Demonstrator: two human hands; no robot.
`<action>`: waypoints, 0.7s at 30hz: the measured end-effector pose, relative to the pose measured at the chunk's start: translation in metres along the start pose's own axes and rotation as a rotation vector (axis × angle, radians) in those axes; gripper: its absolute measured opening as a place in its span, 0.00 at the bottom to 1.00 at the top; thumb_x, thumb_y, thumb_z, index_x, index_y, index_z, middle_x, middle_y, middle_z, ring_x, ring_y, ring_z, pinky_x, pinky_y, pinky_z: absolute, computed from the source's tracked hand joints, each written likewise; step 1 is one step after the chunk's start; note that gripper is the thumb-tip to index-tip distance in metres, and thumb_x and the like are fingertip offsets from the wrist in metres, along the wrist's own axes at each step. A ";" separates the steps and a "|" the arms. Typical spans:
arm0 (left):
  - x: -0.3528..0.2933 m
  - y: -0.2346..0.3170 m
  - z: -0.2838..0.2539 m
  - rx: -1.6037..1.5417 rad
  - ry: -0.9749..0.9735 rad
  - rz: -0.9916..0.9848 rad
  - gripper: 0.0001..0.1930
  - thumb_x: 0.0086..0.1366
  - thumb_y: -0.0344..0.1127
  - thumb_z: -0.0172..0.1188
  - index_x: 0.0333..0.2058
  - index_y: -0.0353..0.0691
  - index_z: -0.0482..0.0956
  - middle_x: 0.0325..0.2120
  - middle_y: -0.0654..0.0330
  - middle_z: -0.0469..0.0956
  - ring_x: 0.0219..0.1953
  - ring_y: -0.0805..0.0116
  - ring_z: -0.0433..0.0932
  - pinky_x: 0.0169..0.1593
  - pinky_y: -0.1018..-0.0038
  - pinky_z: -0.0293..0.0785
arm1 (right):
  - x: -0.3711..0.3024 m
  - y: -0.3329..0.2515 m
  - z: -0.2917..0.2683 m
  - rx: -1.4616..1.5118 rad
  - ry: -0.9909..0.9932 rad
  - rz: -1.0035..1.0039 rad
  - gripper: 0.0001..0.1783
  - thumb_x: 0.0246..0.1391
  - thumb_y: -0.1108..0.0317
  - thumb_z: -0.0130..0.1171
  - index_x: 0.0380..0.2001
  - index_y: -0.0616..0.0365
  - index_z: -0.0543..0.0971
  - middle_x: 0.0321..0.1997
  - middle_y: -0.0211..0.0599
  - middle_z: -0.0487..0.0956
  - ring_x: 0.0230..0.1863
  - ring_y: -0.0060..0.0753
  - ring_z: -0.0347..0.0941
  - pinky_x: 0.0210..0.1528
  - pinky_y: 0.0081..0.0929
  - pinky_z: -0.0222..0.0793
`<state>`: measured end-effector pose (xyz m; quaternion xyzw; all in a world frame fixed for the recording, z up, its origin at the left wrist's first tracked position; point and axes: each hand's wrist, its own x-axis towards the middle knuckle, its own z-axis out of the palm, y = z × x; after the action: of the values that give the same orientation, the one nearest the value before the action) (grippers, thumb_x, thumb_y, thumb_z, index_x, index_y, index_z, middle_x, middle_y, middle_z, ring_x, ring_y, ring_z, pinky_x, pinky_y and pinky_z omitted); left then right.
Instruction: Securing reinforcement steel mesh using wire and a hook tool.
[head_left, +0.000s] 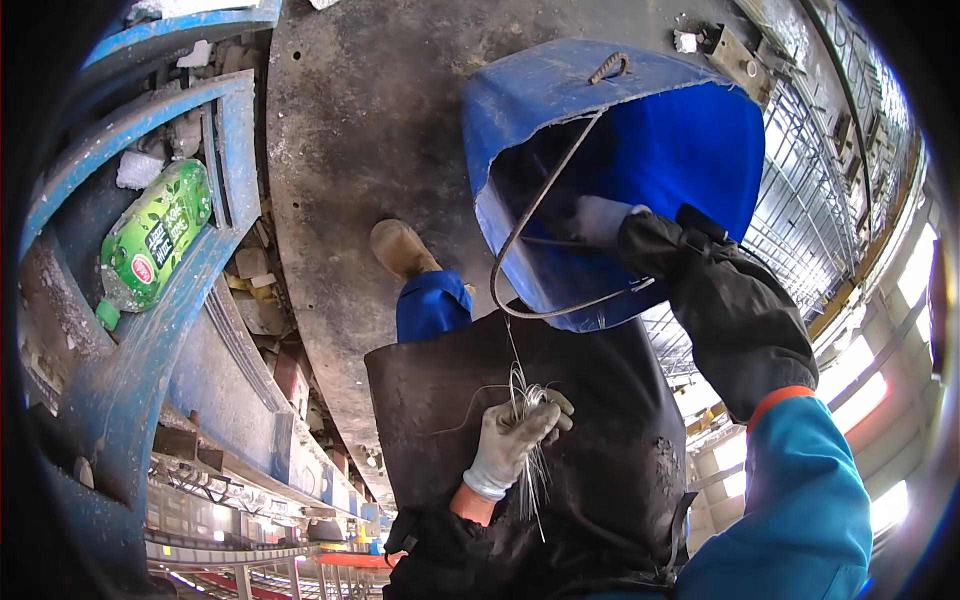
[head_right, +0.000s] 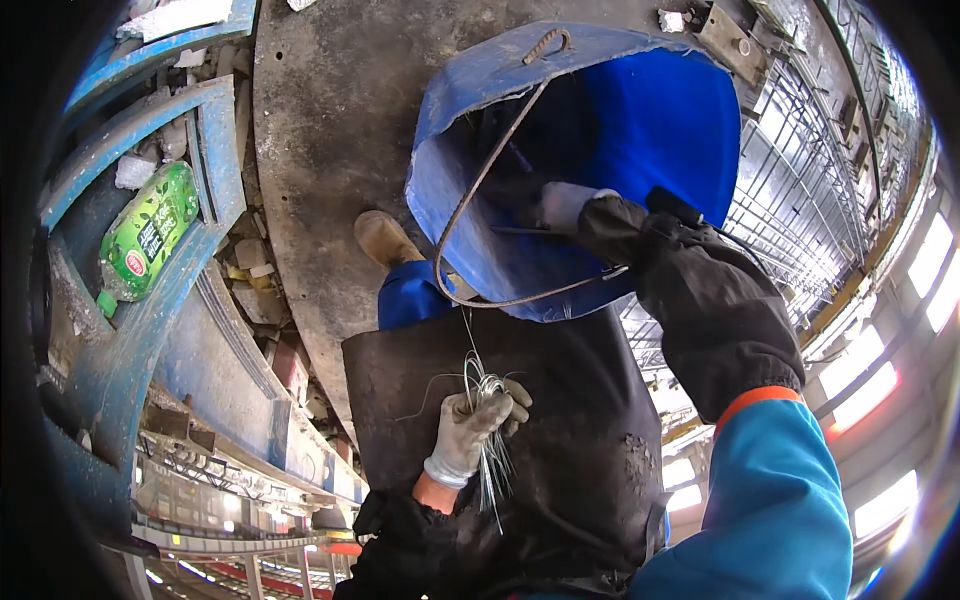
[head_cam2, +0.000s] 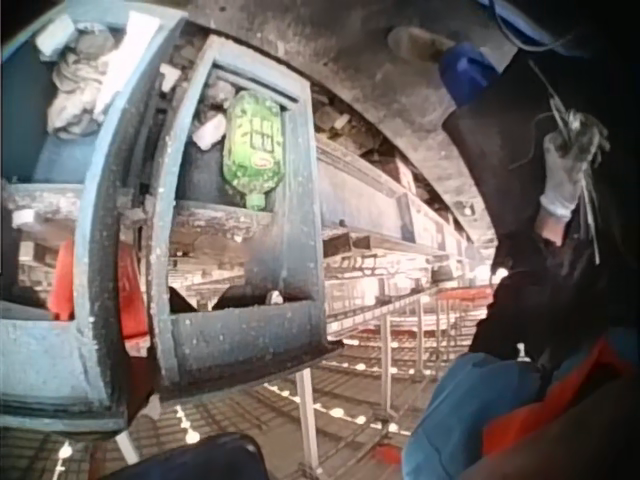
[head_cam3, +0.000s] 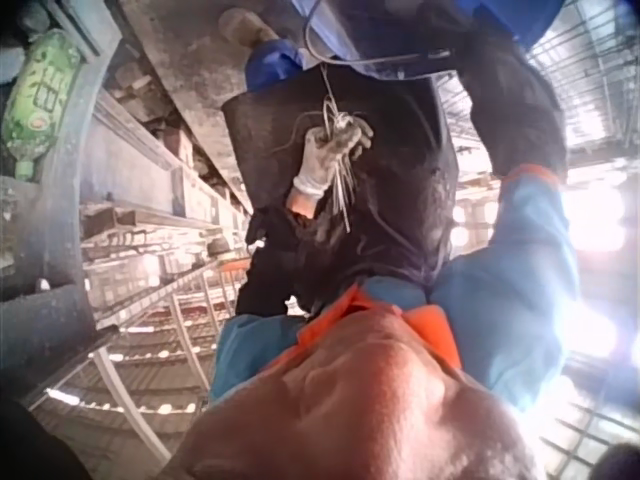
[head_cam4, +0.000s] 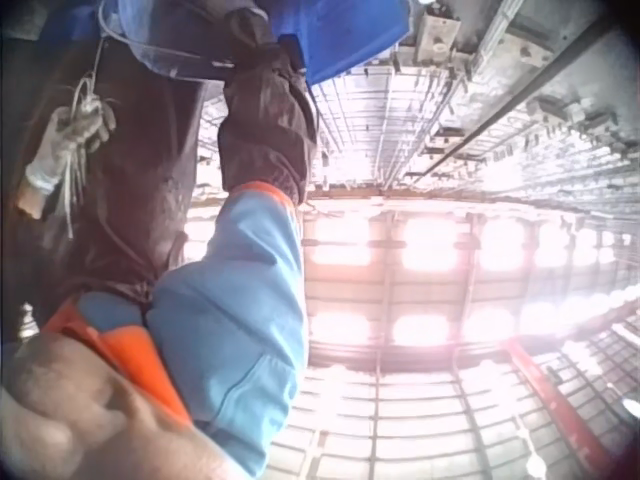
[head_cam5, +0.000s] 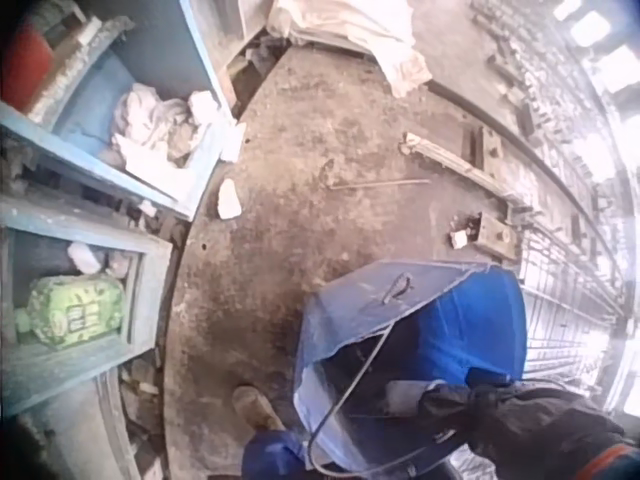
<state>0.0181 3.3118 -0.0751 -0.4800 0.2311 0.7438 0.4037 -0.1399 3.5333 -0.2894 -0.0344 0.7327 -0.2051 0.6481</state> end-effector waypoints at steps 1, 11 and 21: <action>0.001 0.001 0.001 0.011 0.005 -0.001 0.17 0.65 0.42 0.65 0.30 0.29 0.84 0.37 0.52 0.81 0.30 0.74 0.77 0.32 0.78 0.72 | -0.007 0.001 -0.004 0.073 -0.074 0.037 0.24 0.56 0.46 0.59 0.32 0.60 0.83 0.24 0.45 0.81 0.30 0.44 0.79 0.36 0.41 0.74; 0.001 0.002 0.000 0.019 0.059 -0.004 0.17 0.66 0.42 0.64 0.31 0.28 0.83 0.36 0.52 0.81 0.28 0.74 0.77 0.32 0.78 0.72 | 0.040 0.080 -0.061 -0.034 0.419 -0.057 0.22 0.55 0.54 0.64 0.48 0.55 0.83 0.33 0.39 0.82 0.30 0.37 0.77 0.33 0.35 0.73; -0.002 0.011 -0.002 0.048 0.056 -0.032 0.14 0.66 0.39 0.66 0.36 0.30 0.83 0.38 0.55 0.82 0.35 0.73 0.80 0.34 0.78 0.74 | 0.200 0.147 -0.058 -0.315 0.795 0.504 0.19 0.59 0.54 0.57 0.43 0.56 0.83 0.40 0.46 0.84 0.41 0.49 0.80 0.43 0.43 0.76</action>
<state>0.0105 3.3029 -0.0745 -0.4944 0.2524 0.7178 0.4203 -0.1957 3.6194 -0.5234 0.1270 0.9307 0.0740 0.3350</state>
